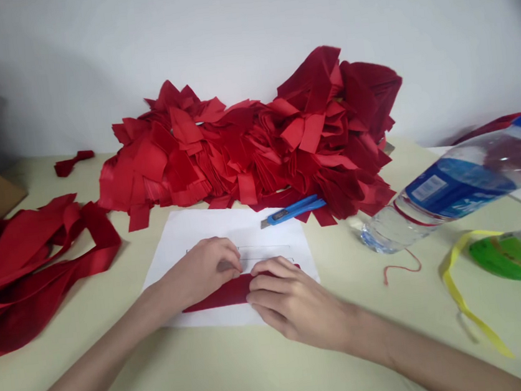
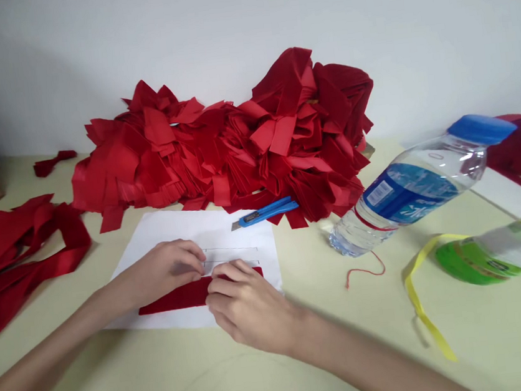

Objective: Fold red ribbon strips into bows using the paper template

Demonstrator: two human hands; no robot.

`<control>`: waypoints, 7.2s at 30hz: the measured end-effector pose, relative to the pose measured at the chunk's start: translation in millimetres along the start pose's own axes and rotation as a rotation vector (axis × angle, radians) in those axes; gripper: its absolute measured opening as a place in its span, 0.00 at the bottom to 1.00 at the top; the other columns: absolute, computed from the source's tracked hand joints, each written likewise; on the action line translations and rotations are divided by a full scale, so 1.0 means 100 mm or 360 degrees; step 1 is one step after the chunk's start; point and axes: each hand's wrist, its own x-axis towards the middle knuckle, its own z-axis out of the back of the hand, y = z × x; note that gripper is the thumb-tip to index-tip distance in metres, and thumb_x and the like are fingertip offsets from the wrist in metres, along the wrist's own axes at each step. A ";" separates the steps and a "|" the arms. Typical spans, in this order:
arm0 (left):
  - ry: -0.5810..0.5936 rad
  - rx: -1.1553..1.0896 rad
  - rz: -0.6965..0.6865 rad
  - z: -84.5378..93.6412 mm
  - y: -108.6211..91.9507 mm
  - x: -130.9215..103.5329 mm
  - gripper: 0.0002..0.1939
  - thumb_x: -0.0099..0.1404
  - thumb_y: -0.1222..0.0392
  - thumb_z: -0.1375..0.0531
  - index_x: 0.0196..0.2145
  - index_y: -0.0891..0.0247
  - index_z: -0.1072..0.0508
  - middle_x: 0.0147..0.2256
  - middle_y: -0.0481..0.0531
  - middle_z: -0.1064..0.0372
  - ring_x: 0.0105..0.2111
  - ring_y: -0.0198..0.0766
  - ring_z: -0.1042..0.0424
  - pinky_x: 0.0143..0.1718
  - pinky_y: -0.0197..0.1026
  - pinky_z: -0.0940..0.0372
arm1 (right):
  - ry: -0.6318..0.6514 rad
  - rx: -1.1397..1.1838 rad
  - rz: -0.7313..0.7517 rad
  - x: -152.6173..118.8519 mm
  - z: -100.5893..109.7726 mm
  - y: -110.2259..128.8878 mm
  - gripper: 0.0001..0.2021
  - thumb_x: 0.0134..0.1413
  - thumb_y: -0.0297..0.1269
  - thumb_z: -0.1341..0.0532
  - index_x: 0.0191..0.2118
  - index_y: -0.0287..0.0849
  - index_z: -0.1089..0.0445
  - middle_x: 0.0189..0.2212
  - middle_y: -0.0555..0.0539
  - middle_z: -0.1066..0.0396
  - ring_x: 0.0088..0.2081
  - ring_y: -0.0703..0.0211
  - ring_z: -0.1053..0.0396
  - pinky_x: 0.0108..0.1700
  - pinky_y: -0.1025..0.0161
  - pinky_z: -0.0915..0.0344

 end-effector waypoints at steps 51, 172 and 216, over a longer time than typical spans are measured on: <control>0.0225 -0.0003 0.0154 0.04 0.10 0.17 0.04 0.49 0.57 0.38 0.22 0.59 0.26 0.35 0.52 0.38 0.41 0.47 0.40 0.42 0.49 0.39 | -0.0219 0.0159 -0.0377 -0.53 0.29 -0.13 0.12 0.56 0.28 0.45 0.46 0.42 0.33 0.40 0.44 0.33 0.42 0.57 0.35 0.43 0.59 0.33; -0.0745 0.0917 -0.0973 -0.46 0.08 -0.35 0.13 0.64 0.74 0.51 0.36 0.68 0.28 0.33 0.55 0.26 0.37 0.42 0.29 0.38 0.47 0.35 | 0.0066 -0.0385 -0.0097 -0.07 0.18 -0.10 0.11 0.57 0.41 0.44 0.37 0.38 0.32 0.33 0.45 0.33 0.39 0.54 0.39 0.41 0.58 0.42; 0.0142 -0.0224 0.0519 0.01 -0.10 0.05 0.07 0.50 0.61 0.46 0.18 0.62 0.31 0.18 0.45 0.36 0.19 0.32 0.42 0.20 0.35 0.51 | 0.0434 0.0511 -0.0889 0.53 0.19 -0.31 0.02 0.44 0.31 0.37 0.25 0.41 0.27 0.19 0.54 0.32 0.21 0.69 0.41 0.26 0.70 0.46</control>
